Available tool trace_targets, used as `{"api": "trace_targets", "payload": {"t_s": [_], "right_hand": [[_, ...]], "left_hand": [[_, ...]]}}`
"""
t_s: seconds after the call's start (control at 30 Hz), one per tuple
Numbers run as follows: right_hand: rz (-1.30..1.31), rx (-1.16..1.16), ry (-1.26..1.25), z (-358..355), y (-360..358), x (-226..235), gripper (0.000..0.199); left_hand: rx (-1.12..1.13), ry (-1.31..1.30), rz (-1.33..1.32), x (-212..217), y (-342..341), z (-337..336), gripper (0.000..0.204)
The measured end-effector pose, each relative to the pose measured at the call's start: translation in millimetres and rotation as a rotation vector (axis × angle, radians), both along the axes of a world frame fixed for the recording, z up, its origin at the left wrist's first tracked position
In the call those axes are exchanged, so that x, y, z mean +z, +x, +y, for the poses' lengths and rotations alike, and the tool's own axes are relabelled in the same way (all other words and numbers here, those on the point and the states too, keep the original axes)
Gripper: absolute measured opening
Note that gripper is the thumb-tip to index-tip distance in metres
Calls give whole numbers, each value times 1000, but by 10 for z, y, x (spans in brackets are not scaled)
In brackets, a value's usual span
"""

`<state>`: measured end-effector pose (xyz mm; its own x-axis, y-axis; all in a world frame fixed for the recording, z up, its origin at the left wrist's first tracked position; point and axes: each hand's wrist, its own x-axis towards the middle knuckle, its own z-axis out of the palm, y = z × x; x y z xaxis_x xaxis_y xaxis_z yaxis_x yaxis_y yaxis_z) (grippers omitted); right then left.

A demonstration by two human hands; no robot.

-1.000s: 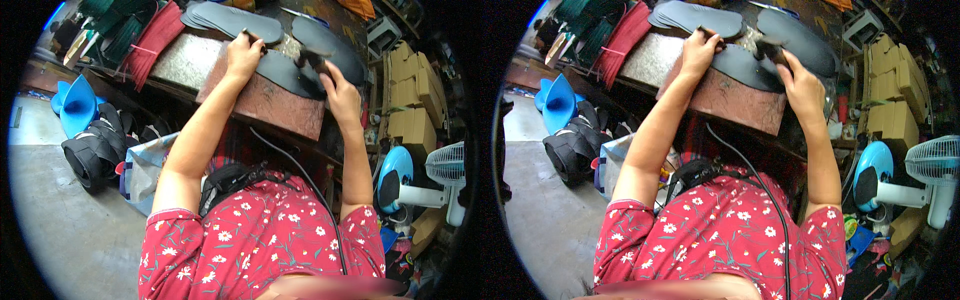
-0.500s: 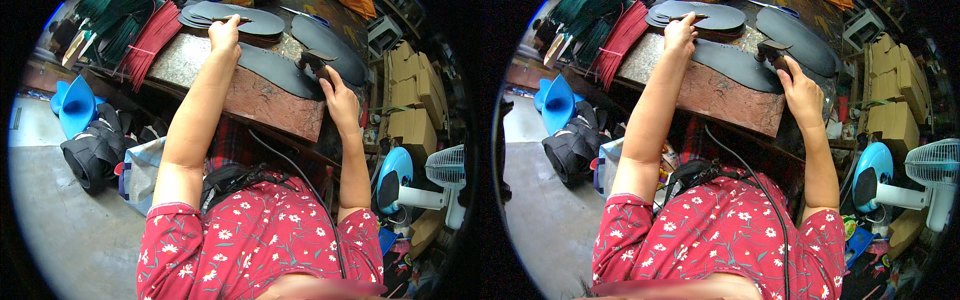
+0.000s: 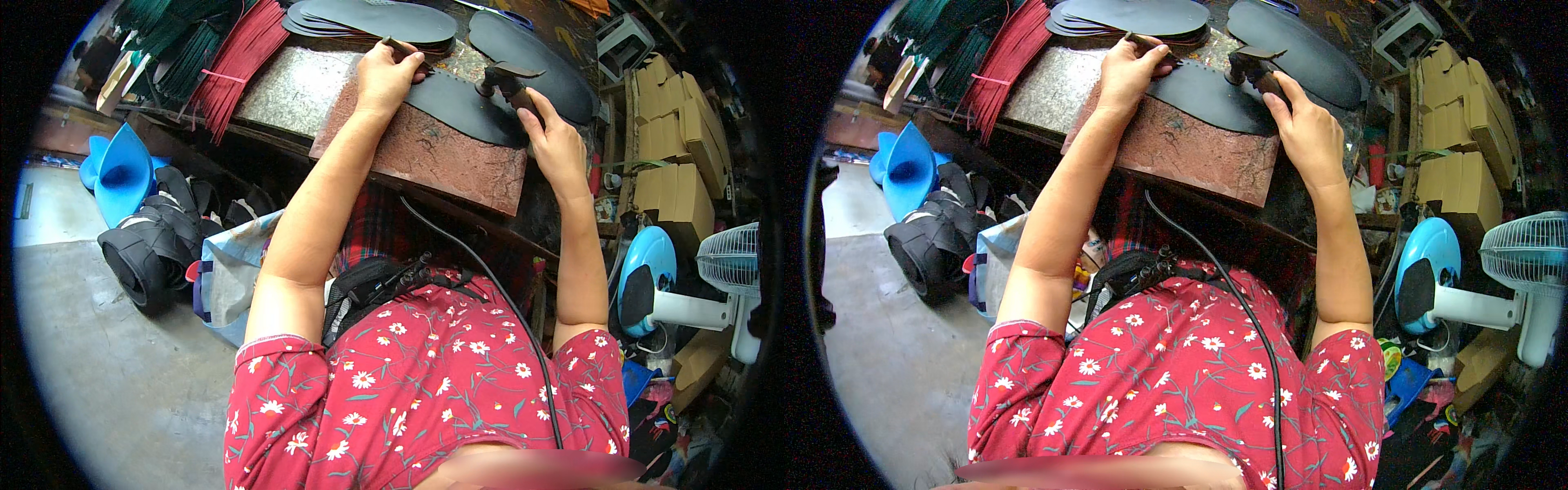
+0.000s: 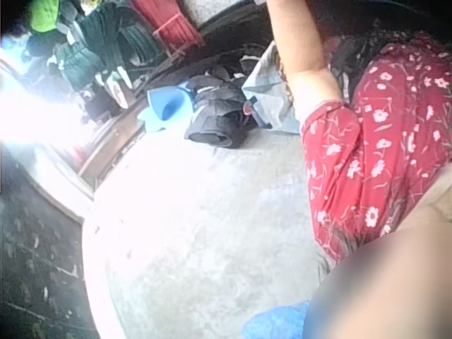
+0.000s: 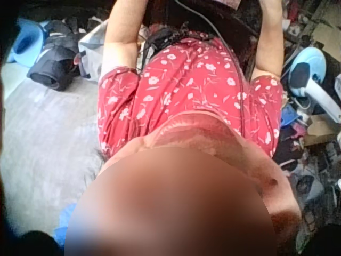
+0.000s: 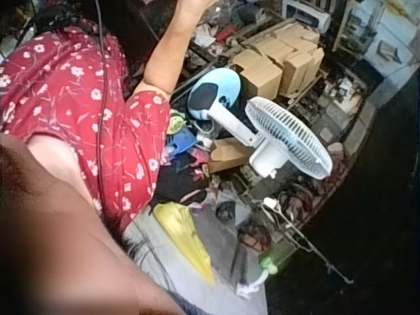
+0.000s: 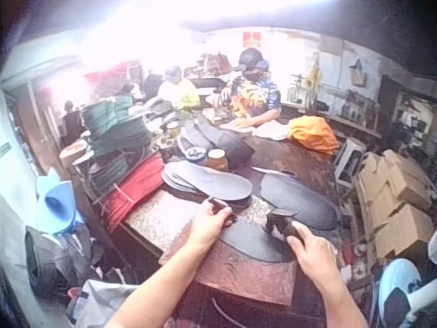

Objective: The person repeatedly hammers the edges of black shoe insoles placed on a reddish work block to shape or flatten them. They handle the insoles one at a time, repositioning each piece and striking it with a hammer before setting it aside and picking up the next.

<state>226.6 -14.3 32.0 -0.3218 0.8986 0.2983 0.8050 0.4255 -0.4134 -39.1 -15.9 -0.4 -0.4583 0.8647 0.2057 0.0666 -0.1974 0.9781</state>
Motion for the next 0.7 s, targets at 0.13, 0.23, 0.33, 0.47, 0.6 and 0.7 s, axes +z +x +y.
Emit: {"api": "trace_targets", "payload": {"t_s": [0.13,0.23,0.33,0.47,0.6,0.7], "right_hand": [[165,38,-41,-26,-6,228,41],[455,175,72,-120,26,557,41],[676,304,239,-220,-82,729,40],[261,209,283,-156,-266,538,39],[9,-70,41,-13,-9,141,40],[92,-96,-90,50,129,-90,42]], "left_hand": [[42,18,39,-7,4,-24,13],[57,5,241,22,8,-43,15],[109,98,668,76,54,-54,18],[116,228,1110,89,214,-44,19],[251,93,823,38,146,-31,19],[19,53,38,-18,83,25,11]]}}
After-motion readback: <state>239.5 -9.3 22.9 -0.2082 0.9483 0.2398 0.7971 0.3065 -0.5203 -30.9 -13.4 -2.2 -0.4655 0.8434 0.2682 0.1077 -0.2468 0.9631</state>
